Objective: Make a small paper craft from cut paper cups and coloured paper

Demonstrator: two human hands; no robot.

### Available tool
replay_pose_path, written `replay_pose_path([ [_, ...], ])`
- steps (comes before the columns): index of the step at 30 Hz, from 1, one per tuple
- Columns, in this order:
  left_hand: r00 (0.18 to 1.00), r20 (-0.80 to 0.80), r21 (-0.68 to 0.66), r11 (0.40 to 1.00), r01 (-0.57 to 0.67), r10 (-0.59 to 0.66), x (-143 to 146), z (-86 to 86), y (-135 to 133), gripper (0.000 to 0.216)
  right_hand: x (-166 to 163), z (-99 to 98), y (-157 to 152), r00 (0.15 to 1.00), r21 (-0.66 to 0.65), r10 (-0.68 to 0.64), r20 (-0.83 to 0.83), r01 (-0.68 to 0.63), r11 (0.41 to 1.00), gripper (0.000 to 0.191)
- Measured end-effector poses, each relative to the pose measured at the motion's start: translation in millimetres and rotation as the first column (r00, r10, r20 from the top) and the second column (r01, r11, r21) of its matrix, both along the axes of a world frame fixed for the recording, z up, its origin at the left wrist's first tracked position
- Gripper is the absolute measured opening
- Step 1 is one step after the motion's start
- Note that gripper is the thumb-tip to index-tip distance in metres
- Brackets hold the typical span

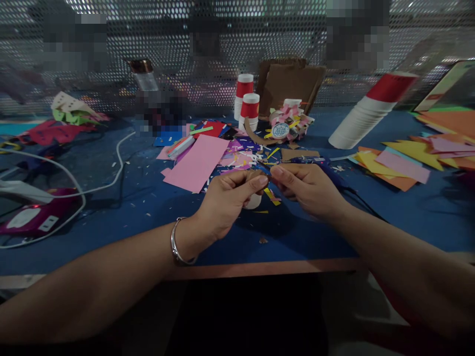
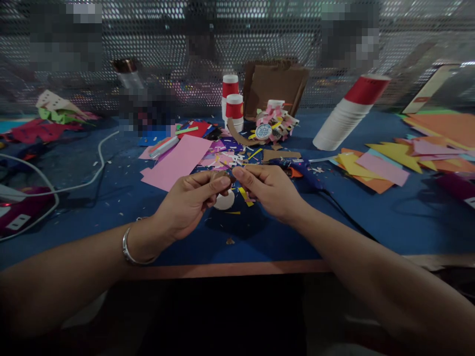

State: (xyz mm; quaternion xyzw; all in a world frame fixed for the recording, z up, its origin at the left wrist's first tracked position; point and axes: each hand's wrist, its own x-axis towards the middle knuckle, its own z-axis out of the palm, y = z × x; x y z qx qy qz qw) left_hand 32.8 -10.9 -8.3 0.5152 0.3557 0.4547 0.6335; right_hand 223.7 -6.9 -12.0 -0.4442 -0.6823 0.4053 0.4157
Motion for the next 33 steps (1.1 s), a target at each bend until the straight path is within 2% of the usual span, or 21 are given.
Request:
replay_pose_path([
  [2,1.000,-0.016,0.012,1.000,-0.011,0.011,-1.0,-0.2,1.0,0.031,4.3,2.0,2.5,0.995,0.064,-0.078,0.067,0.074,0.995,0.062],
  [5,0.996,-0.075,0.078,0.996,-0.032,0.038,-3.4,0.2,3.7,0.028,15.1,7.9,6.9,0.940,0.241,-0.243,0.239,0.185,0.953,0.064],
  [7,0.992,-0.117,0.146,0.989,-0.032,0.049,-5.4,0.7,5.1,0.027,20.4,12.4,8.1,0.912,0.288,-0.281,0.298,0.194,0.938,0.065],
  [11,0.988,-0.144,0.219,0.975,-0.022,0.055,-8.5,0.6,5.8,0.032,17.4,15.6,3.1,0.935,0.224,-0.146,0.324,0.074,0.972,0.065],
  [15,0.982,-0.188,0.236,0.970,0.051,-0.006,-9.2,-1.5,5.7,0.037,8.1,12.4,-3.8,0.943,0.235,-0.038,0.330,-0.043,0.971,0.061],
  [19,0.973,-0.227,0.245,0.965,0.098,-0.041,-7.5,-3.4,5.0,0.036,7.1,12.3,-6.1,0.942,0.259,-0.026,0.335,-0.065,0.964,0.056],
  [23,0.976,-0.201,0.196,0.974,0.118,-0.078,-5.7,-4.8,3.2,0.033,7.4,14.4,-7.1,0.947,0.293,-0.003,0.323,-0.097,0.951,0.056],
  [29,0.977,-0.177,0.101,0.986,0.135,-0.116,-5.2,-4.0,-0.5,0.036,5.5,12.8,-8.6,0.938,0.272,-0.026,0.346,-0.074,0.959,0.059],
  [33,0.970,-0.173,0.093,0.978,0.189,-0.171,-4.4,1.0,-5.0,0.038,5.2,15.4,-7.3,0.944,0.261,-0.069,0.324,-0.019,0.965,0.065],
])
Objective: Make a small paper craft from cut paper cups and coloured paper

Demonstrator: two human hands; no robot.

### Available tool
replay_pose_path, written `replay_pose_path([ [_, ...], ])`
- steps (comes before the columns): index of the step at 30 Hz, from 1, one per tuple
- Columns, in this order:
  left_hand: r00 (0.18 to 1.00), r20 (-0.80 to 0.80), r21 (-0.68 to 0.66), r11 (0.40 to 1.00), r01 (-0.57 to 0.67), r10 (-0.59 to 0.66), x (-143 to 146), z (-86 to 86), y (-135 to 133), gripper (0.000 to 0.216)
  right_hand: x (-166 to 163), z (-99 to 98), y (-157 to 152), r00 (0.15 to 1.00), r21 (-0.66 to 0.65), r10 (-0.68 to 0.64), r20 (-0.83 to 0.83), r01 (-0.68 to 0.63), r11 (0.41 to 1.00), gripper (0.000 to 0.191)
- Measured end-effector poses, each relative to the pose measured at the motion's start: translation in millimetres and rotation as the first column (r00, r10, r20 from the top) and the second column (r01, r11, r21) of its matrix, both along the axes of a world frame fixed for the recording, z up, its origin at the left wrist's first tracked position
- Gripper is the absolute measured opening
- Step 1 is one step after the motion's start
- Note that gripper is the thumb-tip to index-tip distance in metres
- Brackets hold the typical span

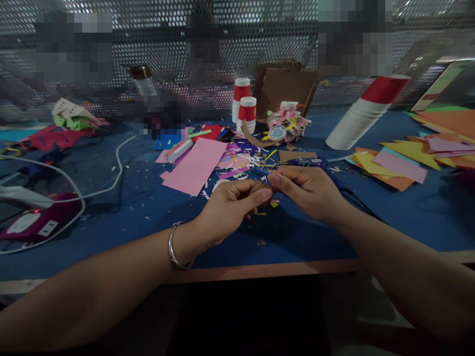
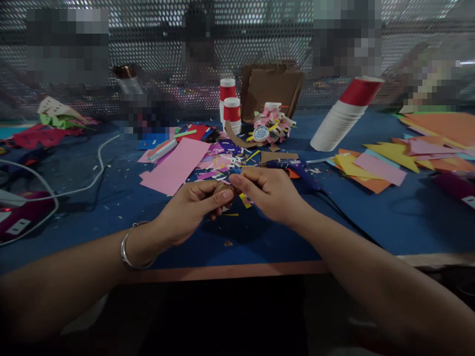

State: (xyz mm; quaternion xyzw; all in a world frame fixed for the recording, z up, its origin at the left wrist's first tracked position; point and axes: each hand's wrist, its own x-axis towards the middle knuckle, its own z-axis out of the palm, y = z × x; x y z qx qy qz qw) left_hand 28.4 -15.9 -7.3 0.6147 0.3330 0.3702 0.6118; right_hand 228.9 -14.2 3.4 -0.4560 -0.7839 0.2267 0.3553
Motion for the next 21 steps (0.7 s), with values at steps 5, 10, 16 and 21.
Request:
replay_pose_path([
  [5,0.998,0.009,0.008,0.998,-0.055,0.055,-2.5,2.7,0.5,0.038,5.7,2.7,5.4,0.991,0.037,-0.127,0.053,0.125,0.991,0.068],
  [10,0.993,0.010,0.154,0.982,-0.114,0.114,-16.2,0.3,15.8,0.021,19.4,-3.0,17.2,0.946,0.047,-0.219,0.240,0.214,0.976,0.065],
  [16,0.991,-0.073,0.251,0.964,-0.093,0.115,-33.1,8.3,32.0,0.020,20.2,-8.6,20.3,0.689,-0.030,-0.237,0.685,0.352,0.936,0.048],
  [21,0.985,-0.098,0.234,0.965,-0.118,0.144,-34.6,8.3,31.8,0.014,9.6,-5.6,10.3,0.574,0.051,-0.272,0.772,0.370,0.927,0.044],
])
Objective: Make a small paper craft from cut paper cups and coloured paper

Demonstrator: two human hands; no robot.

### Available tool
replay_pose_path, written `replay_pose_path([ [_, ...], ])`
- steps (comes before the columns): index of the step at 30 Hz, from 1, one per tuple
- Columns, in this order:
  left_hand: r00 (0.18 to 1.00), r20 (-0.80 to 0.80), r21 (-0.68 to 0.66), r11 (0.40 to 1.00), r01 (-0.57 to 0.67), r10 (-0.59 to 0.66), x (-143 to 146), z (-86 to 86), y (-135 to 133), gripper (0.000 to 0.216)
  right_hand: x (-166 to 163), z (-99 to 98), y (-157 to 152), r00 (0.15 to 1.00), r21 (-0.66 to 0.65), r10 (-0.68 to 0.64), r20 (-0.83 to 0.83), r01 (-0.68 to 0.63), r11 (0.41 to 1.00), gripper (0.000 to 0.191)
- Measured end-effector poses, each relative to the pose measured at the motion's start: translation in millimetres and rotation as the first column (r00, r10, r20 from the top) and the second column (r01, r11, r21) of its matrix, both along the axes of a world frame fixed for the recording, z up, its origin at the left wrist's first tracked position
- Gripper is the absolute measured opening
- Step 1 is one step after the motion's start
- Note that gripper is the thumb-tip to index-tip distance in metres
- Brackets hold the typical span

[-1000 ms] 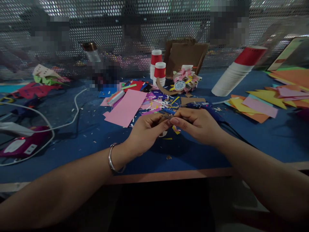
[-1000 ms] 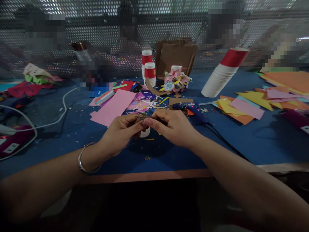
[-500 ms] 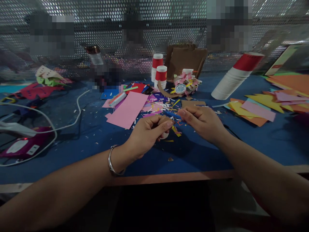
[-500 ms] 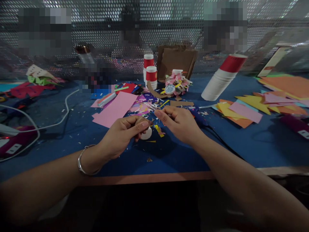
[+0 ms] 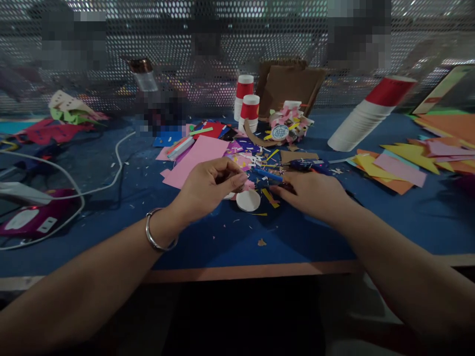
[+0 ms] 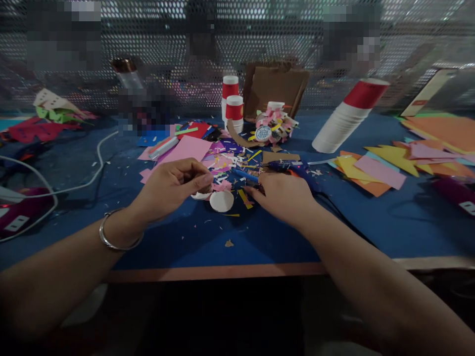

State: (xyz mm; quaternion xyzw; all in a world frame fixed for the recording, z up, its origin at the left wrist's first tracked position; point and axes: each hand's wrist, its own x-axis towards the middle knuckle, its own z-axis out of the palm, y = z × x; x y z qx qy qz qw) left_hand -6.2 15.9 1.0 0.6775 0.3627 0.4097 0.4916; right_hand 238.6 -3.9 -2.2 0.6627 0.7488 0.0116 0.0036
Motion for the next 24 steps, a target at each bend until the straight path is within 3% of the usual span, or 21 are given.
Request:
replay_pose_path([
  [4,0.997,-0.059,-0.033,0.999,0.039,-0.041,2.9,-9.8,0.7,0.023,-2.1,0.7,-5.4,0.998,0.045,0.018,0.053,-0.020,0.999,0.041],
  [11,0.938,-0.346,0.043,0.998,0.054,-0.036,12.6,-18.3,5.6,0.033,-0.3,0.9,-4.7,0.996,0.050,0.048,0.080,-0.052,0.997,0.043],
  [17,0.839,-0.539,0.331,0.935,0.128,0.076,14.7,-17.5,8.4,0.014,-4.3,6.7,-9.1,0.993,0.025,0.024,0.117,-0.027,0.999,0.042],
  [24,0.771,-0.627,0.373,0.912,0.172,0.111,8.9,-10.3,2.6,0.025,-3.6,7.7,-8.7,0.991,-0.004,0.021,0.132,-0.020,1.000,0.044],
])
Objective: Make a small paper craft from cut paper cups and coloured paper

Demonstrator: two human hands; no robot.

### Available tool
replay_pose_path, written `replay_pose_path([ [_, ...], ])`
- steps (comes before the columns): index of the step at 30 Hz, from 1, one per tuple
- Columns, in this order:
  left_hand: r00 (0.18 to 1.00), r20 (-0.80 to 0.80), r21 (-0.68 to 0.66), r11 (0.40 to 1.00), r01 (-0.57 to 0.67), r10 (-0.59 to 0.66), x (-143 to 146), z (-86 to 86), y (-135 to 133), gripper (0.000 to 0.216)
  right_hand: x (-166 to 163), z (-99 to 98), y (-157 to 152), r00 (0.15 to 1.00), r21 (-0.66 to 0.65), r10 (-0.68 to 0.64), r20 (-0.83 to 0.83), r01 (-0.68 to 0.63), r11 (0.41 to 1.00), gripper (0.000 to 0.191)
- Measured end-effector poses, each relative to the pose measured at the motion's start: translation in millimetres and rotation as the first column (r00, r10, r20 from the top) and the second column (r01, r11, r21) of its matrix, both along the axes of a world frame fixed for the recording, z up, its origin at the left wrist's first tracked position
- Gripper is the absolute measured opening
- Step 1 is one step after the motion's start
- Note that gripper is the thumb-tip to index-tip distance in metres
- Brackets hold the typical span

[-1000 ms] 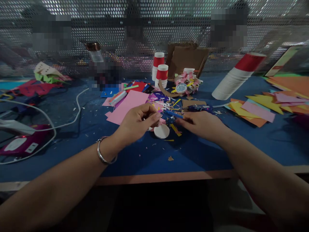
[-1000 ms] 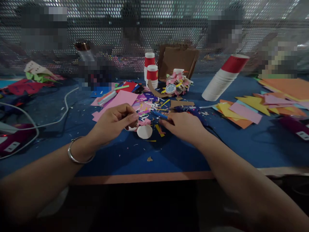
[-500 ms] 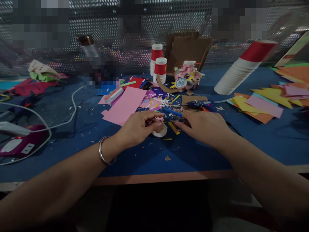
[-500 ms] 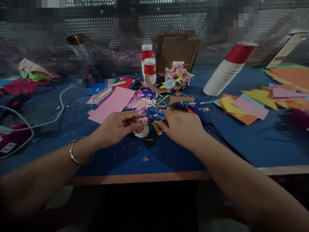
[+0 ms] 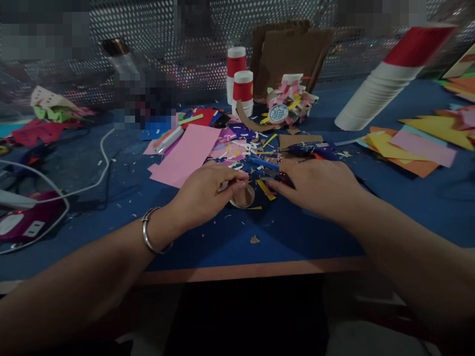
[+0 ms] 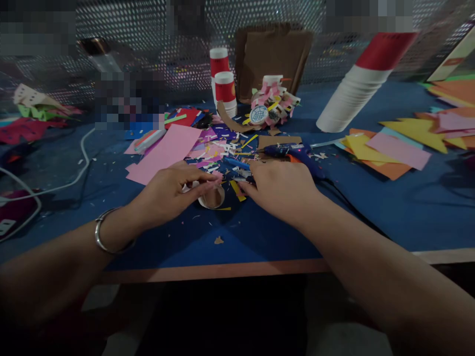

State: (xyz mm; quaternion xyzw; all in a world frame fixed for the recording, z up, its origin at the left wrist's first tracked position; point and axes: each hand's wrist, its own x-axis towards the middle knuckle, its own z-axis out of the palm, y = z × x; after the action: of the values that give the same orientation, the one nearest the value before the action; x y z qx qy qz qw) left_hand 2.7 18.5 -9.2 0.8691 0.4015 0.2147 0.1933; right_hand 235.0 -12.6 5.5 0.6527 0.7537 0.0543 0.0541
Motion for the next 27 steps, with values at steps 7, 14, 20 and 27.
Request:
replay_pose_path([
  [7,0.993,-0.111,0.042,0.998,0.053,-0.048,-11.7,3.7,-6.5,0.050,0.1,0.0,0.3,1.000,-0.015,-0.009,-0.004,0.009,1.000,0.044],
  [14,0.978,-0.196,0.038,0.995,0.087,-0.078,-8.8,6.0,-18.9,0.074,-0.9,-1.0,-0.4,1.000,-0.006,-0.007,0.001,0.007,1.000,0.043],
  [20,0.965,-0.244,0.071,0.991,0.112,-0.092,-2.2,2.0,-27.3,0.069,-2.0,-4.3,-2.2,1.000,0.032,0.014,-0.011,-0.014,0.999,0.040],
  [27,0.986,-0.097,-0.013,0.991,0.132,-0.133,-9.1,13.6,-10.1,0.069,-2.4,-1.7,-3.4,1.000,0.058,-0.006,-0.007,0.006,0.998,0.038],
])
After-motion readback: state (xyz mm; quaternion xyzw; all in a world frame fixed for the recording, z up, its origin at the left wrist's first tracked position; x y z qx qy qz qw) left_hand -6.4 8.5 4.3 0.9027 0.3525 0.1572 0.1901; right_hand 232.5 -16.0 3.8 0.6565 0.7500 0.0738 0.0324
